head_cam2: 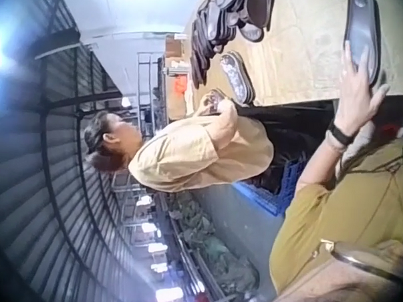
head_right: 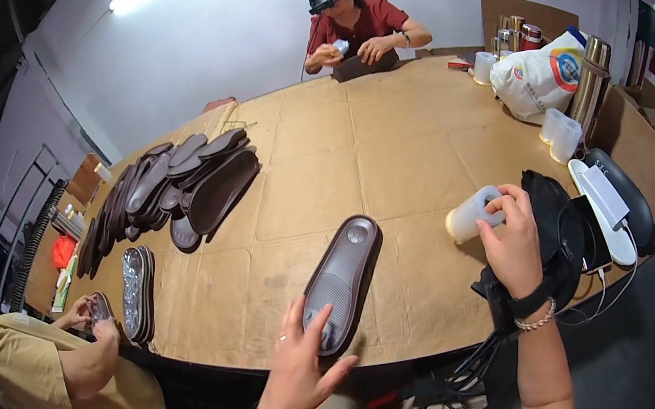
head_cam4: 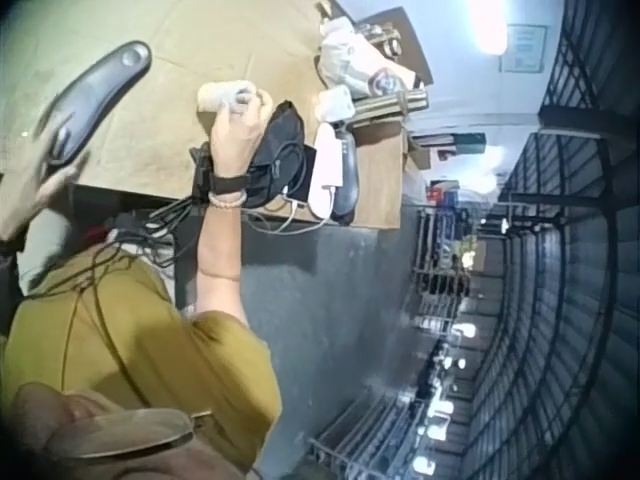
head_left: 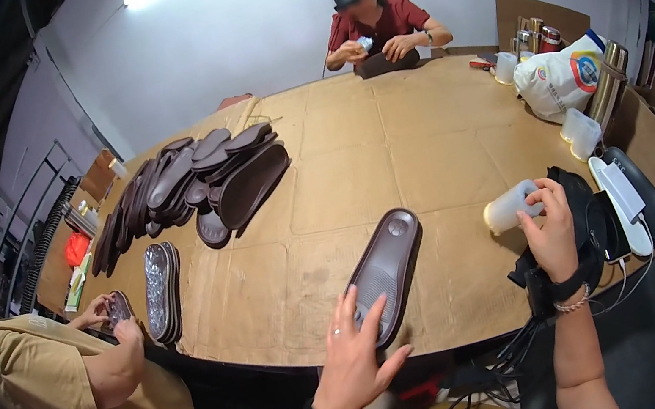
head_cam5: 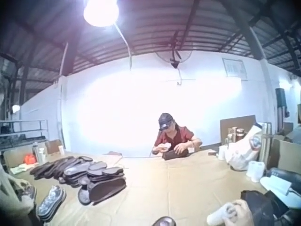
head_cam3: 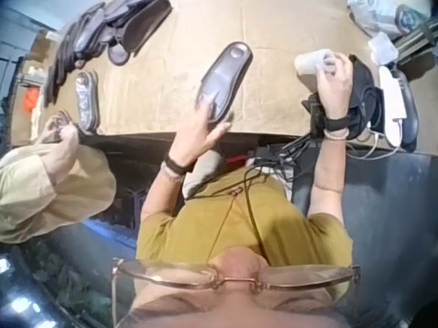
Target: The recorder is applying a yellow tape to the side of a shoe sole.
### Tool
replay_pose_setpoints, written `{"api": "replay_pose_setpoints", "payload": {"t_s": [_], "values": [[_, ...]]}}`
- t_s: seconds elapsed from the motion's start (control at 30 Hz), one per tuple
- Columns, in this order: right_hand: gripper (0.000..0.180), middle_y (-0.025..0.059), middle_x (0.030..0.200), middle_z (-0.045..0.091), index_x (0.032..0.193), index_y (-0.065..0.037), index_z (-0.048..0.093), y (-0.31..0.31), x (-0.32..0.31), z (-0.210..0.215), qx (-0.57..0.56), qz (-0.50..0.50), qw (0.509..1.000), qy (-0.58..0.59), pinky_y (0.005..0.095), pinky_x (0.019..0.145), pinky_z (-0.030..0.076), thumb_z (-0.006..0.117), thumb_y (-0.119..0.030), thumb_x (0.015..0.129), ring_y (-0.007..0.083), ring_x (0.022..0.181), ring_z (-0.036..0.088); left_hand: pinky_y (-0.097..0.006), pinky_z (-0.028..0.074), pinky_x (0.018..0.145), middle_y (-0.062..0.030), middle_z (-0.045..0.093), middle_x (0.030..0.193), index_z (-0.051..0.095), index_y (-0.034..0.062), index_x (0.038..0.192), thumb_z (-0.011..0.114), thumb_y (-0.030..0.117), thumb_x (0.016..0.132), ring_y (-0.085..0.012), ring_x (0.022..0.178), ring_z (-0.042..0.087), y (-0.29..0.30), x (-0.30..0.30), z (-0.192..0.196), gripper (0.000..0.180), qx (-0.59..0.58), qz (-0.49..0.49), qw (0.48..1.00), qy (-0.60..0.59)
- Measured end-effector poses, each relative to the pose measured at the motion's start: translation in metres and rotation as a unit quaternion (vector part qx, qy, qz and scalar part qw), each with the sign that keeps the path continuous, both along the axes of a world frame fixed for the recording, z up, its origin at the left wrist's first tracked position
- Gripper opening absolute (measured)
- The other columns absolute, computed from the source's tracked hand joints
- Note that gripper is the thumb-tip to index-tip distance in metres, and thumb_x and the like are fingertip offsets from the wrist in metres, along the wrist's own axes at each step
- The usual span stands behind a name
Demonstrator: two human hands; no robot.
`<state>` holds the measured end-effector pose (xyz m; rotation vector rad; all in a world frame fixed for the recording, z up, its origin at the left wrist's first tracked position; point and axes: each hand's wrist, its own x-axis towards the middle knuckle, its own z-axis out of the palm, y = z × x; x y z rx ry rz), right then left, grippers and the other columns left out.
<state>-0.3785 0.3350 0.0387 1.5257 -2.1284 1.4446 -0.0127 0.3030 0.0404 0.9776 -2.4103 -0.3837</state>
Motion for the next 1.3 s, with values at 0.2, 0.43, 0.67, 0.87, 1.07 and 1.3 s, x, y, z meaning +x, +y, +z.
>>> {"api": "replay_pose_setpoints", "payload": {"t_s": [0.2,0.43,0.67,0.87,1.07,1.3], "values": [[0.022,0.0053,0.089,0.070,0.103,0.002,0.065,0.019,0.016,0.006,0.156,0.185,0.918,-0.315,0.0257,0.065,0.055,0.075,-0.018,0.103,0.0091,0.076,0.064,-0.062,0.040,0.116,-0.0316,0.040,0.162,0.052,0.0138,0.158,0.083,0.038,0.090,-0.0579,0.147,0.038,-0.034,-0.014,-0.062,0.078,0.029,0.066,0.996,-0.059],[0.032,0.0044,0.076,0.065,0.093,0.002,0.064,0.019,0.022,-0.016,0.278,0.137,0.918,-0.248,0.0293,0.064,0.048,0.075,-0.027,0.103,0.0093,0.071,0.057,-0.053,0.036,0.124,-0.0330,0.053,0.154,0.060,0.0077,0.151,0.071,0.022,0.095,-0.0489,0.147,0.046,-0.050,0.027,-0.035,0.059,0.214,-0.023,0.972,0.097],[0.023,0.0004,0.091,0.070,0.101,0.001,0.066,0.015,0.028,-0.032,0.193,0.213,0.896,-0.337,0.0256,0.073,0.051,0.069,-0.021,0.108,0.0062,0.083,0.060,-0.026,0.045,0.073,-0.0010,0.054,0.092,0.062,0.0063,0.151,0.061,0.015,0.108,-0.0096,0.080,0.048,-0.055,0.053,0.004,0.044,0.407,0.020,0.902,0.145],[0.020,0.0019,0.106,0.070,0.109,0.000,0.065,0.021,0.048,-0.032,0.164,0.301,0.832,-0.437,0.0254,0.083,0.052,0.064,-0.020,0.111,0.0068,0.092,0.061,-0.044,0.049,0.107,-0.0155,0.071,0.128,0.067,0.0137,0.146,0.069,0.011,0.099,-0.0324,0.126,0.065,-0.054,0.036,-0.002,0.048,0.131,-0.034,0.990,0.027],[0.018,0.0027,0.110,0.069,0.107,0.000,0.064,0.024,0.070,-0.021,0.144,0.284,0.864,-0.390,0.0263,0.086,0.051,0.066,-0.018,0.110,0.0074,0.095,0.060,-0.055,0.035,0.123,-0.0127,0.069,0.142,0.074,0.0142,0.134,0.072,0.007,0.093,-0.0392,0.145,0.055,-0.023,0.017,-0.002,0.041,0.125,-0.015,0.989,0.077],[0.019,0.0039,0.113,0.065,0.101,0.000,0.059,0.024,0.091,-0.009,0.120,0.260,0.891,-0.351,0.0207,0.073,0.046,0.069,-0.015,0.106,0.0031,0.085,0.053,-0.041,0.054,0.108,-0.0173,0.073,0.133,0.075,0.0038,0.114,0.094,0.015,0.081,-0.0331,0.127,0.069,-0.010,-0.016,0.006,0.040,0.220,-0.081,0.950,0.205]]}}
